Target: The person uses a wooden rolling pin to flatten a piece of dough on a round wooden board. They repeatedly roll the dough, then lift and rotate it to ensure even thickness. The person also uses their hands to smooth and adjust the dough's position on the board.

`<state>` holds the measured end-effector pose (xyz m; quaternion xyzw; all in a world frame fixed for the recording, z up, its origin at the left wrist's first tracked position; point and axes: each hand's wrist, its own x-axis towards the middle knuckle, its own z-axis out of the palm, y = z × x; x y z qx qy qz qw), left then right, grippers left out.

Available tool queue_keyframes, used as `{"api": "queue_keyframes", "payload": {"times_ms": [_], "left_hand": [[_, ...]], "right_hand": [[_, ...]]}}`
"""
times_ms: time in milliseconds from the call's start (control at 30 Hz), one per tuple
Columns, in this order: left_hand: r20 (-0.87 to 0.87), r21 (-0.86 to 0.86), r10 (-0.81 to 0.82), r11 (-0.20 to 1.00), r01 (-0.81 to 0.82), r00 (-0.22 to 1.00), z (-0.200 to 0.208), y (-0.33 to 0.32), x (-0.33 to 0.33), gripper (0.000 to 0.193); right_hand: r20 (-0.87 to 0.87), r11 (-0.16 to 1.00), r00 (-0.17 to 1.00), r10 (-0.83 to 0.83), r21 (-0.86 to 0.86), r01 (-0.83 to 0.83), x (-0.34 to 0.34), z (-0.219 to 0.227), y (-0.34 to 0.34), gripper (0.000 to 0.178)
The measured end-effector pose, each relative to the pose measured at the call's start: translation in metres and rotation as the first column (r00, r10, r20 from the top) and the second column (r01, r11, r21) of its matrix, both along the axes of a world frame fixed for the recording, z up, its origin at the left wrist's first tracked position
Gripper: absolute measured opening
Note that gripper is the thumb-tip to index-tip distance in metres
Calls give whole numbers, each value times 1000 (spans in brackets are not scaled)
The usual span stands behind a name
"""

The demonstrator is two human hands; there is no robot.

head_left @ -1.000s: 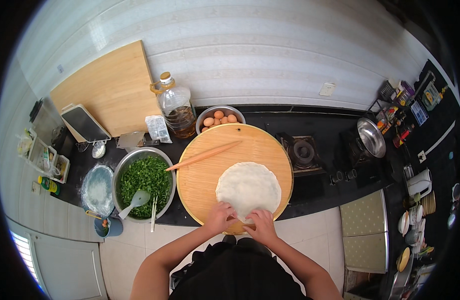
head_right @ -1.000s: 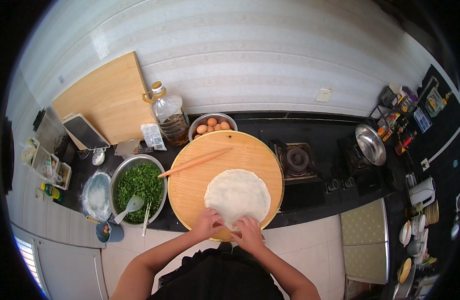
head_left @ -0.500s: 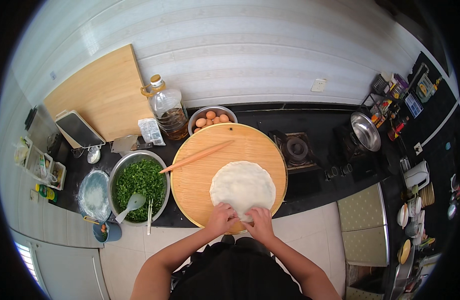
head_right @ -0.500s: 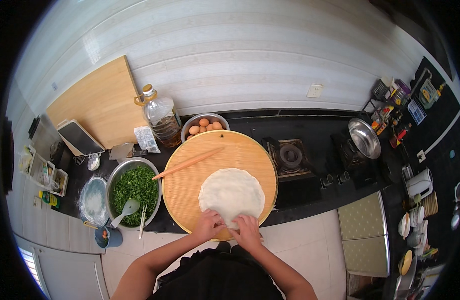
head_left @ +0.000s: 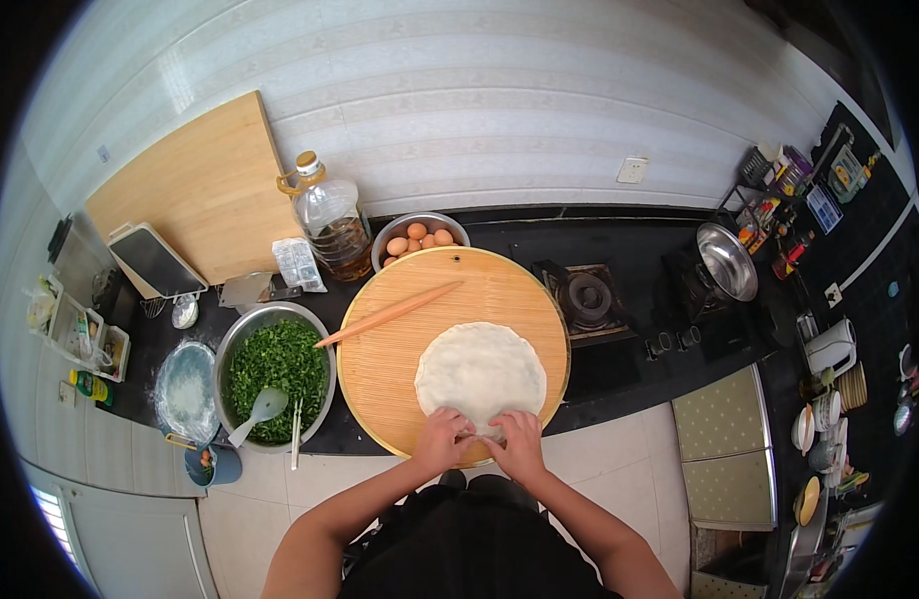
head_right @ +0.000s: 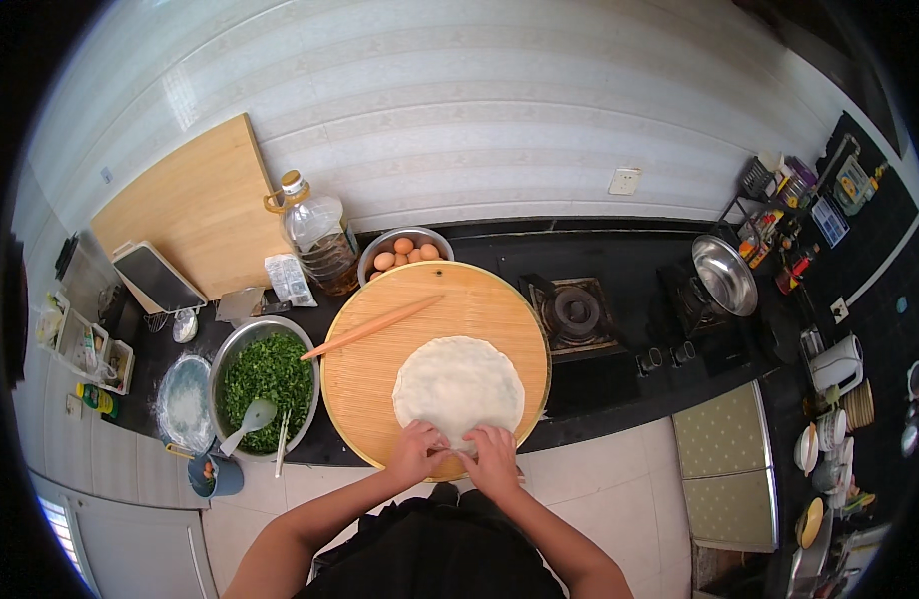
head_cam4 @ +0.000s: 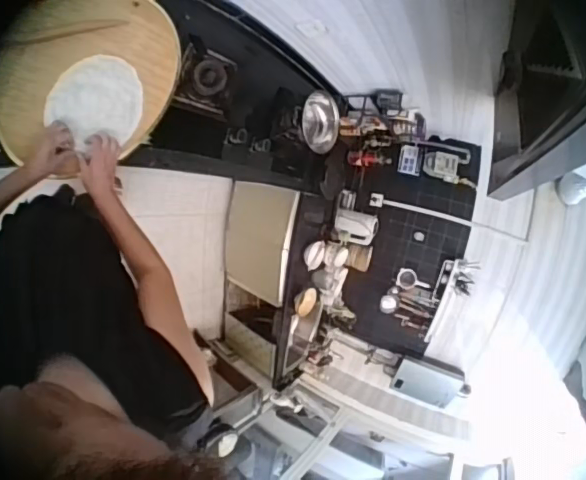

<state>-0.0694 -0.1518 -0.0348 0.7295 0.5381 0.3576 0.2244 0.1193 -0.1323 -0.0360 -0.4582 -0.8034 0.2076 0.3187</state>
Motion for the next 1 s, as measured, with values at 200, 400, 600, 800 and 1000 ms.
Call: {"api": "queue_keyframes", "payload": {"times_ms": [200,400,600,800,1000], "left_hand": [[-63,52,-52,997,55,997,5,-2,-8,16],[-90,77,-85,993,92,992,5,0,-7,12],[-50,63,-64,996,67,997,9,0,-6,11],[-49,62,-39,997,42,998,6,0,-3,11],[-65,8,18,1000,-17,998,8,0,2,13]], "right_hand": [[65,988,988,142,54,-146,1,9,1,20],[61,987,988,145,67,-149,-3,1,1,12],[-11,992,994,112,65,-111,-1,5,1,13],[-2,996,998,58,66,-58,-3,3,2,15],[29,998,998,57,16,-58,-5,4,2,21]]}}
